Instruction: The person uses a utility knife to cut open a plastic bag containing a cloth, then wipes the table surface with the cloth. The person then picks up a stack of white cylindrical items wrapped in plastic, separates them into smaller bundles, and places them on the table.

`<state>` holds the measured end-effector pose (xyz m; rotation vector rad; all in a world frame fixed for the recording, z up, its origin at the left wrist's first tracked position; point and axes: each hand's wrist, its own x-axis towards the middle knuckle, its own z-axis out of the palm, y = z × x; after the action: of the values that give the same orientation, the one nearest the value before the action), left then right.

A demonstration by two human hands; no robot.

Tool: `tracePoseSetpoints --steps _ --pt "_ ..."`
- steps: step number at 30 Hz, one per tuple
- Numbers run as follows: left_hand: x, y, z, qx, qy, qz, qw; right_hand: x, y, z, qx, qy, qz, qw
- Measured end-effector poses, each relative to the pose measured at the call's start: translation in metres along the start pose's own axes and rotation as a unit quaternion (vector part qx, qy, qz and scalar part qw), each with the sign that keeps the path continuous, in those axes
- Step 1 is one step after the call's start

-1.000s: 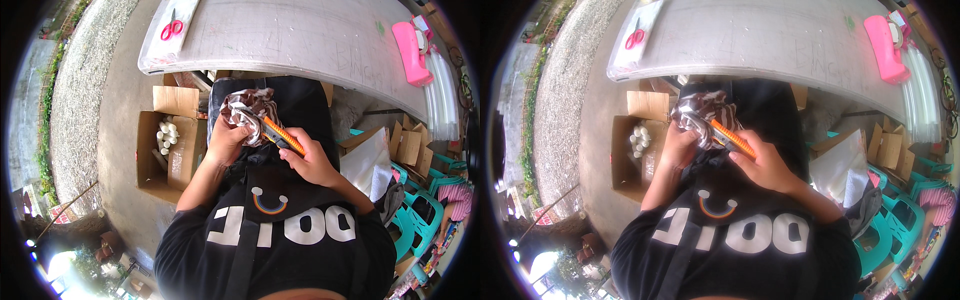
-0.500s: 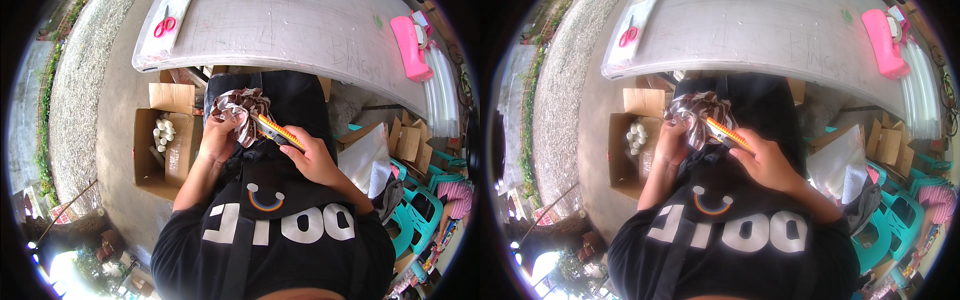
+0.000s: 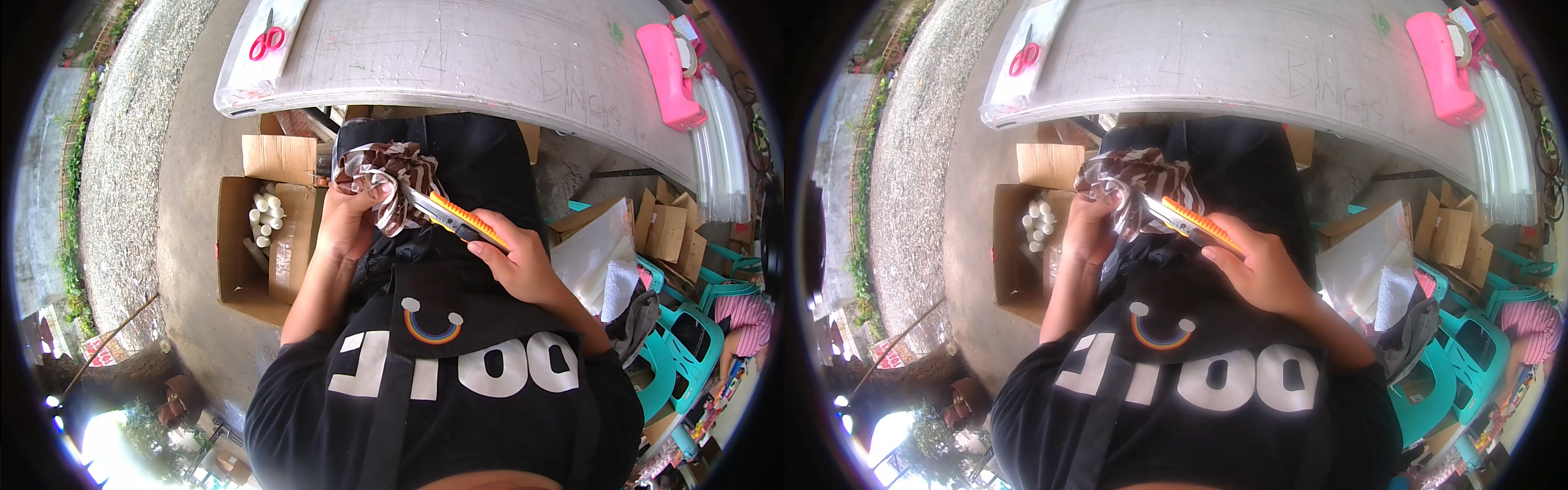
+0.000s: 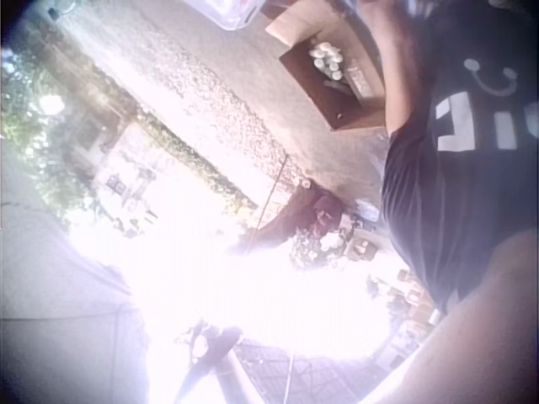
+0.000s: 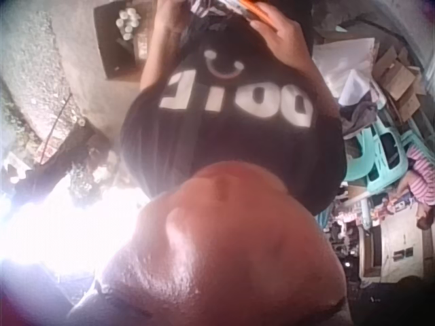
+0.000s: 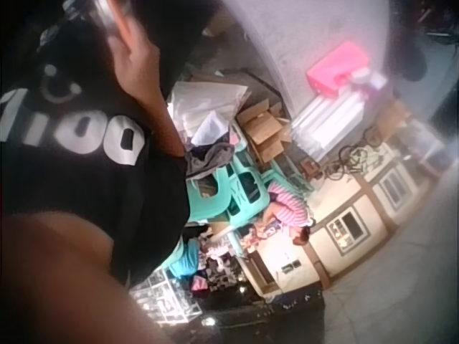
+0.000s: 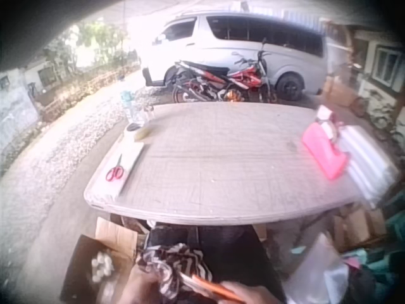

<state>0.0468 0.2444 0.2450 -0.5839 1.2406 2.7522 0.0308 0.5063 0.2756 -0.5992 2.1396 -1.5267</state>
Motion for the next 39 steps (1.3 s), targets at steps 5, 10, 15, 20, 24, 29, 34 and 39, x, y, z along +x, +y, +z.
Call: tracePoseSetpoints --steps 5,10,15,20,24,29,34,39 --pt "0.012 0.013 -0.038 -0.079 -0.017 0.106 0.991 -0.01 -0.009 -0.02 0.042 -0.008 0.059 0.997" --pt "-0.008 0.022 -0.01 -0.07 -0.011 0.097 0.993 -0.015 -0.008 -0.028 0.23 0.022 0.092 0.969" --pt "-0.017 0.007 -0.001 -0.286 -0.155 -0.018 0.946 -0.011 -0.011 -0.023 0.298 0.019 0.076 0.951" --pt "-0.01 0.014 0.011 -0.343 -0.273 -0.016 0.899 -0.011 -0.012 -0.019 0.282 0.006 0.062 0.957" --pt "-0.015 0.008 0.009 -0.152 -0.209 0.041 0.965 -0.011 -0.009 -0.019 0.247 0.013 0.048 0.968" --pt "-0.009 -0.001 0.013 0.495 0.035 0.12 0.86 -0.01 -0.006 -0.018 0.257 0.03 0.072 0.963" --pt "-0.002 -0.001 -0.011 0.731 0.168 0.212 0.627 -0.009 -0.003 -0.018 0.242 0.045 0.081 0.966" --pt "-0.008 0.032 -0.004 0.684 0.136 0.095 0.71 -0.008 0.005 -0.013 0.152 0.064 0.083 0.983"
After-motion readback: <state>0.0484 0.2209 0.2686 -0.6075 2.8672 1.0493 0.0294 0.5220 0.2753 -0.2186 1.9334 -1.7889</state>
